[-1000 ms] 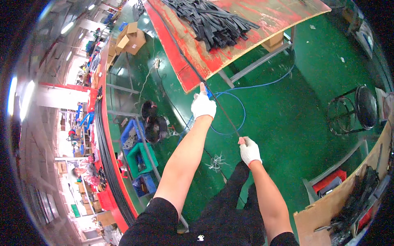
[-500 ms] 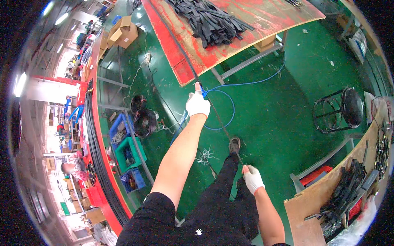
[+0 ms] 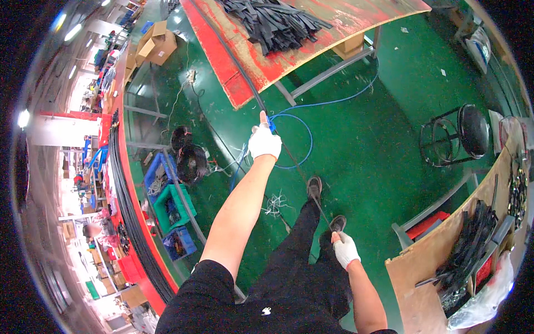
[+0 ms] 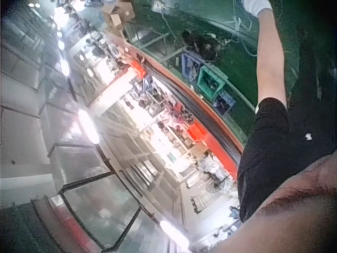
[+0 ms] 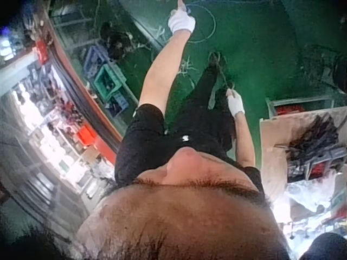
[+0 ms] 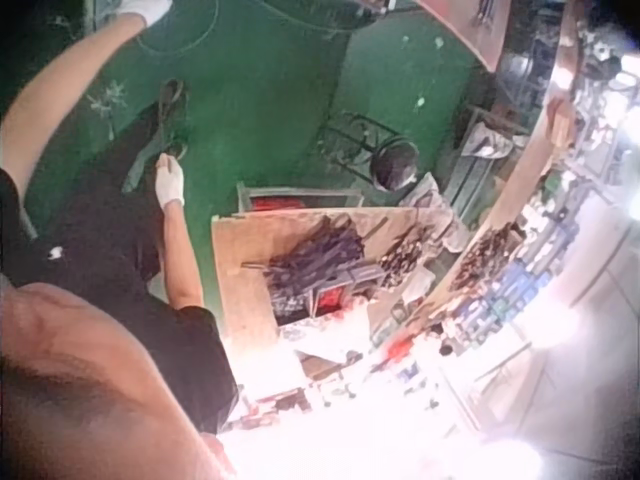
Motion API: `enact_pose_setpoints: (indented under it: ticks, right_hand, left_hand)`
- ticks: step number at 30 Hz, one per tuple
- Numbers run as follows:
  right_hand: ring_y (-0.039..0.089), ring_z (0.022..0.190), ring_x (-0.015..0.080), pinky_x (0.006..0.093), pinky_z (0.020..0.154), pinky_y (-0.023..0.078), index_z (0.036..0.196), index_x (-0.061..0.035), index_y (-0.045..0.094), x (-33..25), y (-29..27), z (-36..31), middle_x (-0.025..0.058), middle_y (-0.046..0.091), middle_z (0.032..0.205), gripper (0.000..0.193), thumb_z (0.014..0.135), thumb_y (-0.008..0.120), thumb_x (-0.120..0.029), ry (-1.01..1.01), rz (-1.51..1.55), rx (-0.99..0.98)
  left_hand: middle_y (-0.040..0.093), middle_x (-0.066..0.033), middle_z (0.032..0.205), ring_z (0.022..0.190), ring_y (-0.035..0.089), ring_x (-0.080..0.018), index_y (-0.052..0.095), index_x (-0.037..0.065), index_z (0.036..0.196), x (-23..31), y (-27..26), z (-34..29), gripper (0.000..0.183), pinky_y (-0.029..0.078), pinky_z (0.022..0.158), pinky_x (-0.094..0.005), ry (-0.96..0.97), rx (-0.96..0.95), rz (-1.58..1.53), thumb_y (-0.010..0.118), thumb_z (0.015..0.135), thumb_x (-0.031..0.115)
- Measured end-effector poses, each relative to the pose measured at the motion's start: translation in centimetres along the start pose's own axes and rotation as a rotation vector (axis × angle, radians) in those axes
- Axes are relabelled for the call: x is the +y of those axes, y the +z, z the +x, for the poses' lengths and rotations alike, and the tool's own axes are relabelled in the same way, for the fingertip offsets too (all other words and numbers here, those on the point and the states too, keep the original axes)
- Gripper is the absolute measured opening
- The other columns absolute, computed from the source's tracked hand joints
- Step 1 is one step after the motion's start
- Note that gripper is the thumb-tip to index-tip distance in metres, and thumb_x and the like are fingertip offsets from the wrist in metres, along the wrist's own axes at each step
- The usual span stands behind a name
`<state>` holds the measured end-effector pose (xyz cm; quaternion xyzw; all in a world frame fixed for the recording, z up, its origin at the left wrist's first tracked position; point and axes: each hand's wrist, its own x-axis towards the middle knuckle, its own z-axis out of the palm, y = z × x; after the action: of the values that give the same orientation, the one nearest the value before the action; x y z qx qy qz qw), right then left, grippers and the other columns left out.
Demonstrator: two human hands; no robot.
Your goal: Measuring, organizing, and cutting long black rubber strips on a production table.
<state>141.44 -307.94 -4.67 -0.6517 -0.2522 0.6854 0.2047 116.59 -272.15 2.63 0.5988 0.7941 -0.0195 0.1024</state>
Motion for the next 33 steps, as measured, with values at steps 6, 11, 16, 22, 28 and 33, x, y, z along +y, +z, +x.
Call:
enact_pose_setpoints:
  ticks: [6,11,16,22,28,33]
  right_hand:
    - [0.051,0.073,0.0139,0.0334,0.071,0.045,0.090,-0.0030,0.063,0.0,-0.6,-0.5,0.0030,0.057,0.074,0.039,0.112,0.057,-0.034,-0.068,-0.068,0.069]
    - [0.058,0.076,0.0173,0.0362,0.075,0.050,0.097,0.0016,0.066,3.7,-0.2,-1.3,0.0108,0.065,0.077,0.037,0.110,0.061,-0.033,-0.260,-0.279,0.380]
    - [0.046,0.074,0.0106,0.0285,0.070,0.042,0.087,-0.0033,0.060,4.8,-1.6,0.9,-0.0014,0.052,0.079,0.038,0.113,0.055,-0.030,-0.221,-0.073,0.172]
    - [0.056,0.065,0.0111,0.0293,0.061,0.046,0.100,-0.0046,0.069,6.0,-1.5,4.7,0.0030,0.065,0.078,0.036,0.112,0.058,-0.037,-0.076,0.040,-0.055]
    - [0.056,0.072,0.0095,0.0290,0.062,0.044,0.104,-0.0084,0.074,-3.7,0.7,15.7,-0.0004,0.065,0.083,0.038,0.109,0.060,-0.044,-0.177,0.200,-0.087]
    - [0.056,0.085,0.0123,0.0298,0.078,0.047,0.106,-0.0034,0.072,-9.0,4.2,18.7,0.0010,0.064,0.091,0.031,0.112,0.057,-0.031,-0.319,0.122,-0.027]
  left_hand:
    - [0.064,-0.0246,0.126,0.111,0.071,-0.0396,0.025,0.022,0.173,-0.8,0.5,1.1,0.092,0.058,0.096,-0.0489,0.051,0.056,0.059,0.068,0.091,0.016]
    - [0.065,-0.0249,0.124,0.109,0.071,-0.0395,0.024,0.021,0.173,-0.1,0.3,0.1,0.095,0.059,0.094,-0.0489,0.096,0.050,0.072,0.069,0.090,0.018]
    - [0.064,-0.0267,0.124,0.109,0.071,-0.0408,0.022,0.020,0.173,0.6,0.7,-0.1,0.098,0.058,0.096,-0.0492,0.114,0.050,0.042,0.070,0.088,0.020]
    - [0.064,-0.0260,0.122,0.107,0.071,-0.0419,0.023,0.019,0.173,-0.6,1.1,-0.1,0.098,0.058,0.096,-0.0495,0.070,0.061,0.013,0.069,0.087,0.019]
    - [0.064,-0.0258,0.122,0.107,0.071,-0.0420,0.023,0.018,0.173,2.1,-1.0,2.2,0.098,0.058,0.096,-0.0499,0.124,0.091,0.046,0.069,0.086,0.017]
    - [0.063,-0.0252,0.124,0.112,0.070,-0.0408,0.026,0.017,0.172,2.5,-0.8,2.8,0.096,0.057,0.099,-0.0498,0.060,0.091,0.018,0.072,0.088,0.020]
